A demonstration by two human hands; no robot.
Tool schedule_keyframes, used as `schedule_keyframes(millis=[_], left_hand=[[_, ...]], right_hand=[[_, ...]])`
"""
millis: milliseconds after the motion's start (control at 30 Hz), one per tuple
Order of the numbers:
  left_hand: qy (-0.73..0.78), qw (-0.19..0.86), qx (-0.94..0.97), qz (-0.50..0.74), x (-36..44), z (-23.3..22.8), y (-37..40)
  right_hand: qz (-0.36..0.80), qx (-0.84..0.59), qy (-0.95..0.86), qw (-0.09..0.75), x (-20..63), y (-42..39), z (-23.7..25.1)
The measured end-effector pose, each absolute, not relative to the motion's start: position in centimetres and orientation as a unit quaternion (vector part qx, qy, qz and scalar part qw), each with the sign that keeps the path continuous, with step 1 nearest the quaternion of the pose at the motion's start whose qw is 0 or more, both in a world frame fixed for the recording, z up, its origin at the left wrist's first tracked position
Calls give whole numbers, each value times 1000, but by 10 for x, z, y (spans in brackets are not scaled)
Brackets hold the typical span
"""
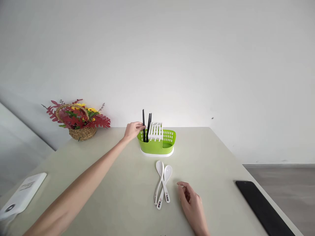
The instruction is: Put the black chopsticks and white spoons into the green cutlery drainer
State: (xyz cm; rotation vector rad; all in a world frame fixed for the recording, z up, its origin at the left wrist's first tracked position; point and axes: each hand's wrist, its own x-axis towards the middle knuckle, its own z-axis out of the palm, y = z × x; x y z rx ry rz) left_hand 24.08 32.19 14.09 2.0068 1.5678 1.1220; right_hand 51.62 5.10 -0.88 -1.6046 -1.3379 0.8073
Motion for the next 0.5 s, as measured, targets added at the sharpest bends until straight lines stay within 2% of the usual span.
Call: schedule_keyframes(millis=[133,333,500], left_hand=[[558,150,734,357,243,130,326],[556,27,761,332,243,120,335],[547,34,761,347,237,113,345]], right_hand=[[327,-646,-534,436,516,52,-11],[325,-651,-535,429,515,54,-12],[324,-653,-533,431,515,54,-15]])
